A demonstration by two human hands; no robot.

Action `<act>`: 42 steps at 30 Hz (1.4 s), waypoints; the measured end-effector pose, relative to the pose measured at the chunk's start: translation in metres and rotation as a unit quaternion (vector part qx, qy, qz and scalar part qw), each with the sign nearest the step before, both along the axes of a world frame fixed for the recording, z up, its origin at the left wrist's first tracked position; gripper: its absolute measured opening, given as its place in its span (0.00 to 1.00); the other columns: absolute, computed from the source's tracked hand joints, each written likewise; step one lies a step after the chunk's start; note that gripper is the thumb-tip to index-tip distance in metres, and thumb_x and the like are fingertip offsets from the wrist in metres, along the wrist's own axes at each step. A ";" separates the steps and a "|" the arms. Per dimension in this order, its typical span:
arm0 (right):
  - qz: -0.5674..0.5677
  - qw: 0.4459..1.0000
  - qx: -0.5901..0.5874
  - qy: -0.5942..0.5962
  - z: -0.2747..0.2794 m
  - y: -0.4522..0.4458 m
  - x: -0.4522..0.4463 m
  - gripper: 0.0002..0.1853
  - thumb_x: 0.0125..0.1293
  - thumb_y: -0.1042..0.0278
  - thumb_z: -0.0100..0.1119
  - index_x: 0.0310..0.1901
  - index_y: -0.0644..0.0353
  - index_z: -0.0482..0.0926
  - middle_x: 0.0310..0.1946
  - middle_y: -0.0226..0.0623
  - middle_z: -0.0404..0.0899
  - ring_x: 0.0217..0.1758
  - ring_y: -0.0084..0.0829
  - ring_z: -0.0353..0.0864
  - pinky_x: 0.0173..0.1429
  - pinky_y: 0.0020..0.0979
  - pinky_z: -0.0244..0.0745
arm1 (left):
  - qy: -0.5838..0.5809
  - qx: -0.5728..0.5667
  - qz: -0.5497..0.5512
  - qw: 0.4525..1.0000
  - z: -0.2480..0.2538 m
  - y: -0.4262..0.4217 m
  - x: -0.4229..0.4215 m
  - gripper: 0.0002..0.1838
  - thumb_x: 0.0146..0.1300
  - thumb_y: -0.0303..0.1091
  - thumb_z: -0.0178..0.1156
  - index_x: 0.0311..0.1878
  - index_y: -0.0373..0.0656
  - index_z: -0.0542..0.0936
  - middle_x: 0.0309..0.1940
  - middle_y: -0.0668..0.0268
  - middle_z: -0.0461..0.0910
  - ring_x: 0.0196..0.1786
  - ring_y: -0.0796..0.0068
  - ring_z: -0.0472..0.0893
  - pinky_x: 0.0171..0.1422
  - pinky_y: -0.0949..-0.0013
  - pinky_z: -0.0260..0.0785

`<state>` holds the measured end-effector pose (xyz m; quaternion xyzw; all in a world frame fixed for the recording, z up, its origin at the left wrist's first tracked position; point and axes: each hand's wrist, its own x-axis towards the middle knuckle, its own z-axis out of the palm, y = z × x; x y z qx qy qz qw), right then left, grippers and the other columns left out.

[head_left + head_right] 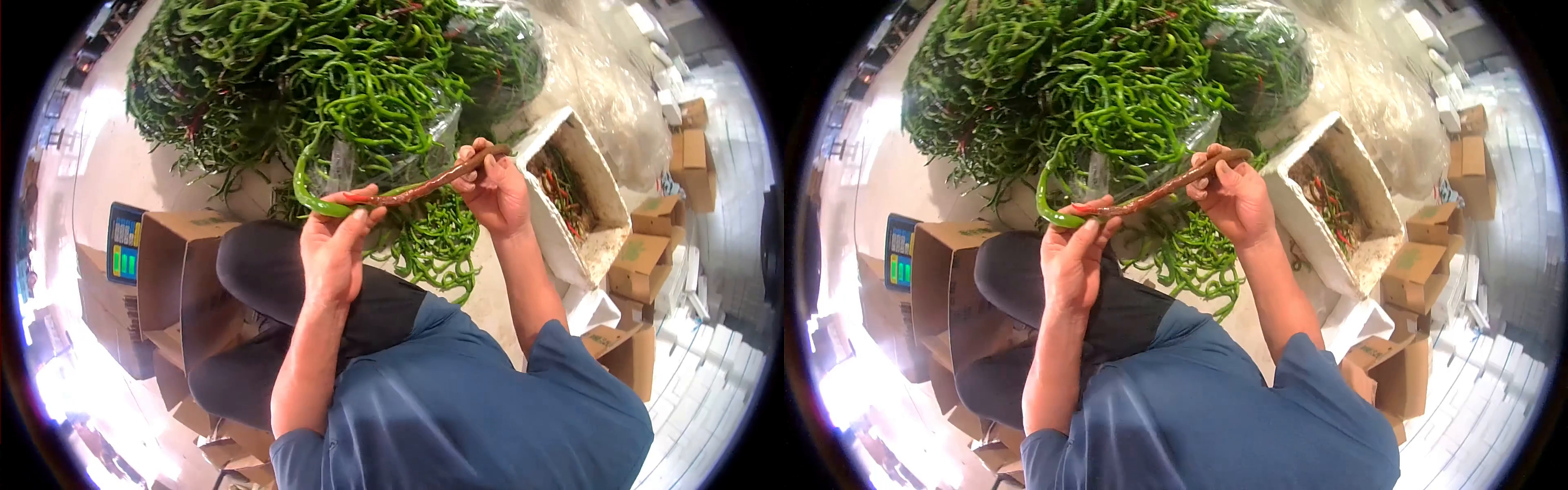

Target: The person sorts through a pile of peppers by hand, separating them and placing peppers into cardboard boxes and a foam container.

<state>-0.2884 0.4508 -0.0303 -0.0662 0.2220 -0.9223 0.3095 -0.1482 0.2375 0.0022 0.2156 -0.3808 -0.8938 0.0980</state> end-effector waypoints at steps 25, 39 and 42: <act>0.251 0.955 -0.014 0.155 0.181 -0.262 0.121 0.10 0.75 0.70 0.54 0.52 0.63 0.80 0.47 0.41 0.80 0.39 0.29 0.79 0.41 0.29 0.69 | 0.174 0.048 0.207 0.962 0.039 -0.142 0.155 0.12 0.73 0.25 0.55 0.57 0.37 0.76 0.57 0.55 0.79 0.63 0.60 0.77 0.65 0.49 0.75; 0.627 0.682 0.229 0.300 0.143 -0.463 0.409 0.16 0.70 0.67 0.62 0.51 0.73 0.79 0.39 0.43 0.84 0.41 0.31 0.85 0.44 0.32 0.81 | 0.179 0.049 0.319 0.929 -0.005 -0.206 0.206 0.18 0.73 0.26 0.56 0.62 0.44 0.67 0.60 0.52 0.76 0.65 0.60 0.75 0.67 0.53 0.71; 0.536 0.663 0.190 0.487 0.196 -0.420 0.330 0.15 0.70 0.71 0.60 0.54 0.72 0.79 0.40 0.40 0.85 0.44 0.28 0.86 0.42 0.27 0.82 | 0.212 0.018 0.321 0.923 0.017 -0.196 0.227 0.19 0.74 0.28 0.55 0.65 0.45 0.66 0.61 0.55 0.75 0.64 0.63 0.76 0.68 0.55 0.70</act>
